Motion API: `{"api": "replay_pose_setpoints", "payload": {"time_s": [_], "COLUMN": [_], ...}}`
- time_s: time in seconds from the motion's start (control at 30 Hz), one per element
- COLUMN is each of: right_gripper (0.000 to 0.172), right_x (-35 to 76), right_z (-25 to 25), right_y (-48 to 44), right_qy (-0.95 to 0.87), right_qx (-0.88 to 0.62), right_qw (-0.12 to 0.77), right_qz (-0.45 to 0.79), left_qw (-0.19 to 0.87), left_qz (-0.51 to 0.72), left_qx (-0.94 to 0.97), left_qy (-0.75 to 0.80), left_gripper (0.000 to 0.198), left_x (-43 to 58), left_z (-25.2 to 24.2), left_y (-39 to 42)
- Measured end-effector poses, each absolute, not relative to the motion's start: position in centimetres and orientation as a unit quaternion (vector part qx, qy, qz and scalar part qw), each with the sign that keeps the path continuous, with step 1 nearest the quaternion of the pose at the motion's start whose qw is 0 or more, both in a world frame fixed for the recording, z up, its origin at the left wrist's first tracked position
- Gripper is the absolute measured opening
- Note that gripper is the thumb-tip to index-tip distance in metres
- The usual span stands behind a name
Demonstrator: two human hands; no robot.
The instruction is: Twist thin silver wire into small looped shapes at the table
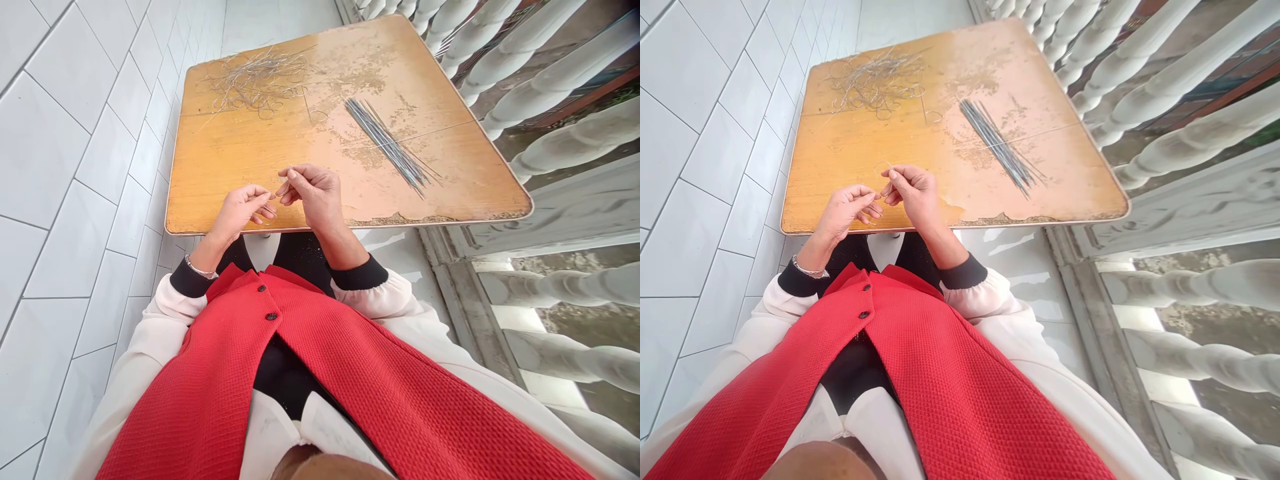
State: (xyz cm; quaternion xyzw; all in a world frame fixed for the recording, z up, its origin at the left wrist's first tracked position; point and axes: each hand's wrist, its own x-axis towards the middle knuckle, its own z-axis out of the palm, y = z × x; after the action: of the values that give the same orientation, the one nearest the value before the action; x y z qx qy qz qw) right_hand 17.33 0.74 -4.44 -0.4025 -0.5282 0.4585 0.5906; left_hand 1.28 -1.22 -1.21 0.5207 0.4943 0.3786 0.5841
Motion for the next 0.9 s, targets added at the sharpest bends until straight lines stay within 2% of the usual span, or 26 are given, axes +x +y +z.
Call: {"api": "replay_pose_setpoints", "payload": {"time_s": [0.1, 0.23, 0.33, 0.77, 0.9], "right_gripper": [0.040, 0.042, 0.042, 0.043, 0.041], "right_x": [17.35, 17.42, 17.50, 17.61, 17.40], "right_z": [-4.18, -4.24, -4.48, -4.43, -4.50], "right_y": [0.46, 0.48, 0.67, 0.63, 0.56], "right_qy": [-0.535, -0.536, -0.530, -0.538, -0.548], "right_qx": [-0.407, -0.374, -0.356, -0.368, -0.395], "right_qw": [0.580, 0.587, 0.596, 0.585, 0.577], "right_qz": [0.461, 0.477, 0.487, 0.484, 0.459], "left_qw": [0.545, 0.531, 0.547, 0.539, 0.516], "left_qz": [0.377, 0.374, 0.375, 0.387, 0.403], "left_qx": [0.551, 0.572, 0.560, 0.576, 0.579], "left_qy": [0.508, 0.501, 0.497, 0.477, 0.486], "left_gripper": [0.002, 0.032, 0.037, 0.027, 0.017], "left_x": [1.34, 1.48, 1.47, 1.31, 1.22], "left_z": [-1.37, -1.44, -1.28, -1.62, -1.41], "left_y": [-1.24, -1.28, -1.27, -1.13, -0.88]}}
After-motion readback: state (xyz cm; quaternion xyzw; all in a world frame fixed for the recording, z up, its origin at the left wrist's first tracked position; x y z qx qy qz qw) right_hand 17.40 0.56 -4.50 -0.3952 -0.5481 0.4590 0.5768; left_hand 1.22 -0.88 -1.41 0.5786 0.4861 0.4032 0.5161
